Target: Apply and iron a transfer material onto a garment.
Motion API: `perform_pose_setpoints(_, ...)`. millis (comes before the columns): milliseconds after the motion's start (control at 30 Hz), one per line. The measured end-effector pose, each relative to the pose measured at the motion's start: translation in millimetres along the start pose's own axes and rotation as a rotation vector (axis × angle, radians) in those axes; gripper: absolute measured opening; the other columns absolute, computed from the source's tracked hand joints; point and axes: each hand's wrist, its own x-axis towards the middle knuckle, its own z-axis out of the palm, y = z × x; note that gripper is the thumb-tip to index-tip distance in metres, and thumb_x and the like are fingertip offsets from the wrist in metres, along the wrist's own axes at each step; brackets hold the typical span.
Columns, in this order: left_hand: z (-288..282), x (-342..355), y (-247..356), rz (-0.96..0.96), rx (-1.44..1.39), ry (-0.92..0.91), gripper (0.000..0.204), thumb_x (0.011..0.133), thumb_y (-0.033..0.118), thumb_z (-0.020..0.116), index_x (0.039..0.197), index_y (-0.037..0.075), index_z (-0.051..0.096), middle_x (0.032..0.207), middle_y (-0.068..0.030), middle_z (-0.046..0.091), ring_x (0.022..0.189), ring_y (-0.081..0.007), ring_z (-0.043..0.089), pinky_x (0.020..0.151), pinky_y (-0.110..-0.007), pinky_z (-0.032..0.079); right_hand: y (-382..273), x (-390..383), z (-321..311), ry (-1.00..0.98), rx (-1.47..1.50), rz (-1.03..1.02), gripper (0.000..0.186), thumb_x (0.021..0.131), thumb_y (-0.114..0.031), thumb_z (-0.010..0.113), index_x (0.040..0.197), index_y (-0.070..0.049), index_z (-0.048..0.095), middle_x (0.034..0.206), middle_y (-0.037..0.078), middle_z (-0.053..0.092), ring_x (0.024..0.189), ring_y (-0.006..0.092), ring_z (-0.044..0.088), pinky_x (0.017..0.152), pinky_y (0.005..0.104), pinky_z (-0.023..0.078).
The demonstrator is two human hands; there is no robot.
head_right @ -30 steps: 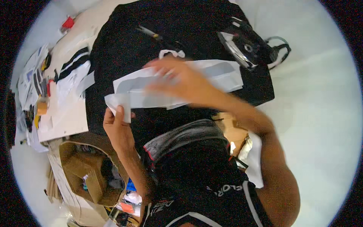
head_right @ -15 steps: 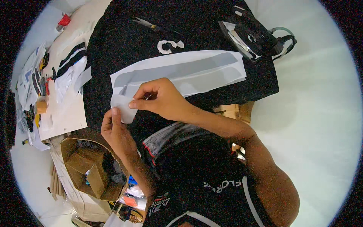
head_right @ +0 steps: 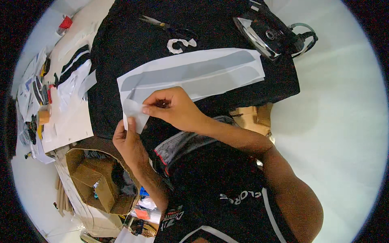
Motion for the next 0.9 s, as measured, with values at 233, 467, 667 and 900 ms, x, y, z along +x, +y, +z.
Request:
perform_pose_setpoints(233, -4, -1, 5, -0.001, 0.011, 0.012, 0.020, 0.093, 0.013, 0.064, 0.084, -0.004, 0.066, 0.076, -0.0020, 0.062, 0.068, -0.0079, 0.053, 0.064, -0.023, 0.042, 2, -5, 3, -0.014, 0.016, 0.020, 0.011, 0.087, -0.009, 0.072, 0.091, 0.001, 0.067, 0.085, 0.002, 0.066, 0.078, 0.0041, 0.058, 0.070, 0.0197, 0.047)
perform_pose_setpoints(467, -12, 0, -2, 0.048, -0.003, -0.024, 0.017, 0.092, 0.010, 0.065, 0.083, -0.004, 0.065, 0.079, -0.0025, 0.062, 0.071, -0.0082, 0.053, 0.067, -0.023, 0.041, 3, -12, 3, 0.006, 0.050, 0.047, 0.011, 0.088, -0.009, 0.071, 0.091, 0.001, 0.067, 0.084, 0.001, 0.065, 0.077, 0.0030, 0.057, 0.068, 0.0189, 0.045)
perform_pose_setpoints(667, -19, 0, -5, 0.010, 0.080, -0.039, 0.007, 0.088, 0.002, 0.068, 0.092, -0.004, 0.069, 0.084, -0.0013, 0.063, 0.078, -0.0074, 0.054, 0.074, -0.021, 0.042, 6, -13, -3, 0.035, 0.013, 0.030, 0.014, 0.090, -0.009, 0.068, 0.097, 0.003, 0.067, 0.086, 0.000, 0.065, 0.078, 0.0026, 0.055, 0.069, 0.0189, 0.045)
perform_pose_setpoints(900, -20, 0, -3, -0.007, 0.082, -0.039, 0.007, 0.088, 0.000, 0.066, 0.093, -0.004, 0.068, 0.086, -0.0014, 0.063, 0.079, -0.0073, 0.054, 0.074, -0.021, 0.042, 5, -12, -5, -0.008, -0.037, -0.007, 0.017, 0.090, -0.010, 0.068, 0.101, 0.003, 0.067, 0.091, 0.002, 0.065, 0.082, 0.0057, 0.057, 0.074, 0.0210, 0.047)
